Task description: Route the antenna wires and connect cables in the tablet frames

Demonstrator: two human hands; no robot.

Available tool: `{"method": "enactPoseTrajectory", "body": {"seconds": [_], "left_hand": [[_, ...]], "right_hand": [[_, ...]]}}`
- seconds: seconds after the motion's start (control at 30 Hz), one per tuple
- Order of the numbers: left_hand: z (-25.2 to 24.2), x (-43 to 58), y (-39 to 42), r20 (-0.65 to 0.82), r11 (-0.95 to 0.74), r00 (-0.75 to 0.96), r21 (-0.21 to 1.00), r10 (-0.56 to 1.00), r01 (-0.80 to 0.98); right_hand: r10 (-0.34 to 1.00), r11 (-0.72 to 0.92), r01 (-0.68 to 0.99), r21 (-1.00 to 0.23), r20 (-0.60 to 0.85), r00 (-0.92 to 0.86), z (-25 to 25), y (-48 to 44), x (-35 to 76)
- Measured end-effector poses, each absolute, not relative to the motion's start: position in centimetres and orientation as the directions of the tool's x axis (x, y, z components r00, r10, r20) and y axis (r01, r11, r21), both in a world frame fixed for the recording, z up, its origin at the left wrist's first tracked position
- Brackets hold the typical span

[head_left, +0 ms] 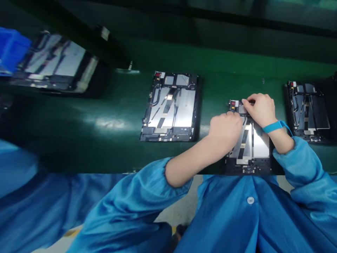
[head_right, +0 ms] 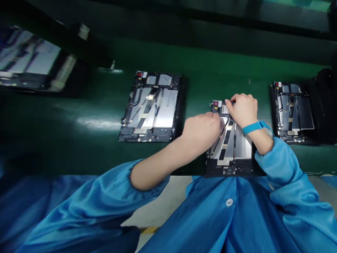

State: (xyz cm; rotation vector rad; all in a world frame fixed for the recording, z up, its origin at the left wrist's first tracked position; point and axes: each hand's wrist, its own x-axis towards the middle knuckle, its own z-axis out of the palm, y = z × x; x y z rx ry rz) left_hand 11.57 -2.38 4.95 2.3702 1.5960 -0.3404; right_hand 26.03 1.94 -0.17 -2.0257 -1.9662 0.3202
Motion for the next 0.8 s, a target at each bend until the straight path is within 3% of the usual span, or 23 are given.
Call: {"method": "enactPoseTrajectory", "body": {"seconds": [0.13,0.27,0.47,0.53,0.67,0.8], "left_hand": [[5.3,11.4,-0.9,-0.410,-0.326,0.329,0.079,0.851,0.942],[4.8,9.8,-1.0,-0.400,-0.281,0.313,0.137,0.861,0.950],[2.7,5.4,-3.2,-0.233,-0.139,0.220,0.320,0.947,0.937],[1.7,4.7,-3.3,-0.200,-0.074,0.169,0.410,0.965,0.909],[0.1,5.2,-1.9,-0.148,0.003,0.155,0.733,0.977,0.680],[-0.5,6.0,0.2,-0.193,0.034,0.253,0.852,0.948,0.522]], "right_hand": [[0.991,0.069,0.841,-0.536,0.132,0.003,-0.7,2.2,26.4],[0.976,0.093,0.829,-0.551,0.217,0.034,-0.3,0.7,26.6],[0.963,0.179,0.826,-0.535,0.268,-0.035,0.5,-2.7,26.8],[0.956,0.222,0.820,-0.527,0.282,-0.077,0.7,-3.5,26.7],[0.941,0.273,0.821,-0.502,0.316,-0.119,0.7,-3.8,26.4],[0.941,0.267,0.846,-0.462,0.313,-0.126,0.6,-3.4,26.2]]}}
